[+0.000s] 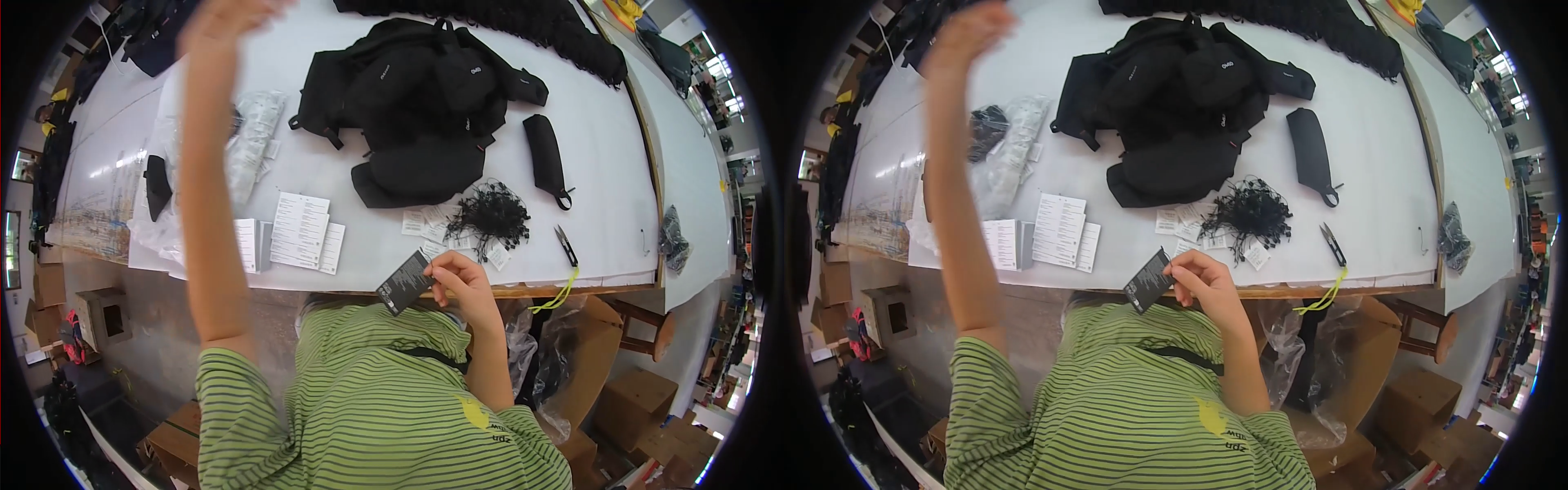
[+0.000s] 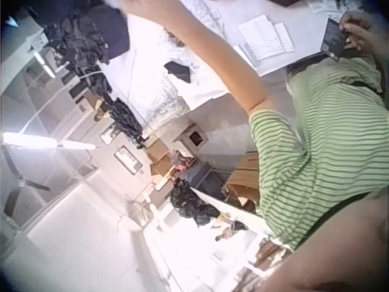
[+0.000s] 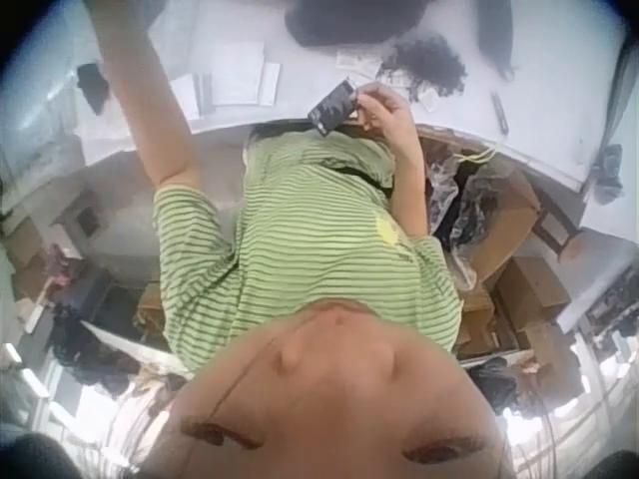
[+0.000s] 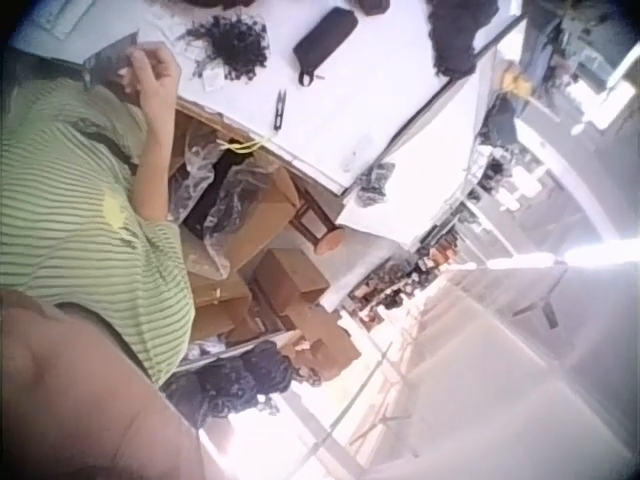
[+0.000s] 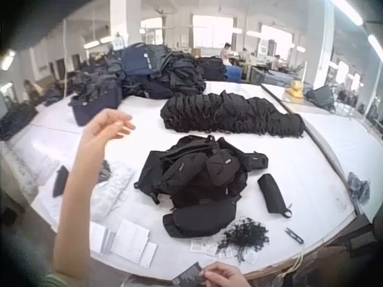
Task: Attaching labels and plastic tags to components of black sports bags.
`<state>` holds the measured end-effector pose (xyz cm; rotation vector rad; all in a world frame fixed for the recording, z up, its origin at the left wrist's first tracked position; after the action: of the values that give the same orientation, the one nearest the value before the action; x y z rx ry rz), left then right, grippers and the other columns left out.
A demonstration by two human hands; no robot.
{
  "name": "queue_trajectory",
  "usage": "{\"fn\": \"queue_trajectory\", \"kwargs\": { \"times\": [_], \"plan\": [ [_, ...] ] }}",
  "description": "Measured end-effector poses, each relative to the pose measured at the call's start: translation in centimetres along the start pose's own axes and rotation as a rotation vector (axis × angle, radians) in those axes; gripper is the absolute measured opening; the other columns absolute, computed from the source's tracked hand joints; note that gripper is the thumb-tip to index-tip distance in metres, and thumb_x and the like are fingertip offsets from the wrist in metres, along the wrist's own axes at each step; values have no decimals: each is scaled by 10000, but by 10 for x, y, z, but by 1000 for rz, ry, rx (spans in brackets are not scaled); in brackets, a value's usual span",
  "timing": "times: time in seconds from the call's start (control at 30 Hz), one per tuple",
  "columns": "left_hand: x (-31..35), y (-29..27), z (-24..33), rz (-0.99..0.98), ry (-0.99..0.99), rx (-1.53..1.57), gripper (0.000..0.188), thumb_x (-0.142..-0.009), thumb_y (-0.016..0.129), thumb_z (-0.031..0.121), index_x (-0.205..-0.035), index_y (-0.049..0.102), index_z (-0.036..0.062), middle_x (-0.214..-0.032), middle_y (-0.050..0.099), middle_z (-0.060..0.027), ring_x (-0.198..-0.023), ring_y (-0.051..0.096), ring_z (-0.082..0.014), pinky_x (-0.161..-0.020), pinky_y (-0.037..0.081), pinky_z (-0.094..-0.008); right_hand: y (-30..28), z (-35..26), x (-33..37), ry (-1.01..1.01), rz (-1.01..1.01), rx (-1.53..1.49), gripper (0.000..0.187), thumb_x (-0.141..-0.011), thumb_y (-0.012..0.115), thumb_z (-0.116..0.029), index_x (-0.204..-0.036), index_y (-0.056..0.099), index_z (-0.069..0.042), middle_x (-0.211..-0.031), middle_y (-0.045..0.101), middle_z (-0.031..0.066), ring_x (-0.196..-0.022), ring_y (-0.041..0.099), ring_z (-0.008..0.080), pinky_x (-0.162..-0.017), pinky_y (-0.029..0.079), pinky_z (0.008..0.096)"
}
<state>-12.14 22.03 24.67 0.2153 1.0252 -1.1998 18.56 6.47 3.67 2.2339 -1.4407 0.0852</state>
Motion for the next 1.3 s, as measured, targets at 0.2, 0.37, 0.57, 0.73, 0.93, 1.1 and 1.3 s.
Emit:
{"fn": "queue_trajectory", "kwargs": {
  "times": [0.2, 0.37, 0.57, 0.73, 0.93, 1.1, 1.3],
  "plan": [
    [146, 87, -143, -342, -370, -470, 274, -789, 595, 23, -1063, 592, 30, -1062, 581, -122, -986, 555, -271, -850, 459, -359, 7, -3, 0, 0, -21, -3, 115, -922, 565, -100, -910, 614, 2, -705, 592, 22, -541, 522, 61, -482, 402, 195],
    [152, 83, -118, -174, -340, -358, 209, -767, 709, 121, -906, 596, 13, -1009, 566, -93, -934, 530, -279, -819, 437, -365, 9, -4, 3, -8, 11, -8, 110, -919, 562, -95, -901, 609, 2, -704, 585, 19, -538, 517, 67, -484, 400, 203],
    [174, 81, 14, -193, -464, 51, 203, -762, 746, 150, -775, 605, 6, -876, 594, -54, -819, 530, -212, -682, 412, -300, 21, -4, -1, -42, 182, 116, 101, -924, 576, -112, -919, 618, -20, -666, 572, -20, -547, 490, 33, -483, 364, 184],
    [202, 82, 81, -200, -343, -23, 177, -759, 753, 142, -767, 632, 13, -794, 584, -43, -732, 519, -190, -614, 398, -281, 38, -27, -8, -370, 368, 439, 61, -879, 631, -71, -923, 653, -34, -615, 526, -37, -530, 422, 17, -487, 321, 181],
    [239, 86, 72, -207, -975, 571, 260, -850, 598, 54, -1089, 700, 58, -759, 591, -9, -671, 475, -75, -610, 384, -225, 47, -28, -3, -359, 359, 615, 83, -859, 642, -57, -934, 669, -32, -599, 510, -22, -505, 400, 26, -458, 298, 200],
    [249, 88, 63, -362, -1061, 591, 240, -835, 617, 35, -1057, 707, 28, -807, 640, -8, -681, 517, -65, -627, 399, -203, 55, -22, 2, -361, 302, 647, 113, -845, 657, -56, -952, 674, -24, -628, 550, 16, -499, 425, 55, -459, 325, 215],
    [253, 89, 65, -355, -965, 415, 175, -817, 654, 39, -980, 718, 26, -787, 638, -7, -662, 523, -53, -589, 390, -198, 53, -26, 0, -443, 233, 671, 118, -848, 662, -65, -957, 674, -21, -658, 581, 26, -517, 446, 55, -466, 341, 213]
  ]
}}
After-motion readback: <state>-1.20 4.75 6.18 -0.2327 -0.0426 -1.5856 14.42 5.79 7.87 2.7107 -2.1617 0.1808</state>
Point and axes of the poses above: each hand's wrist, its own x-axis away from the middle knuckle, its own y-axis out of the palm, z = x × y, the point moved 5 cm from there along -x, towards the middle knuckle
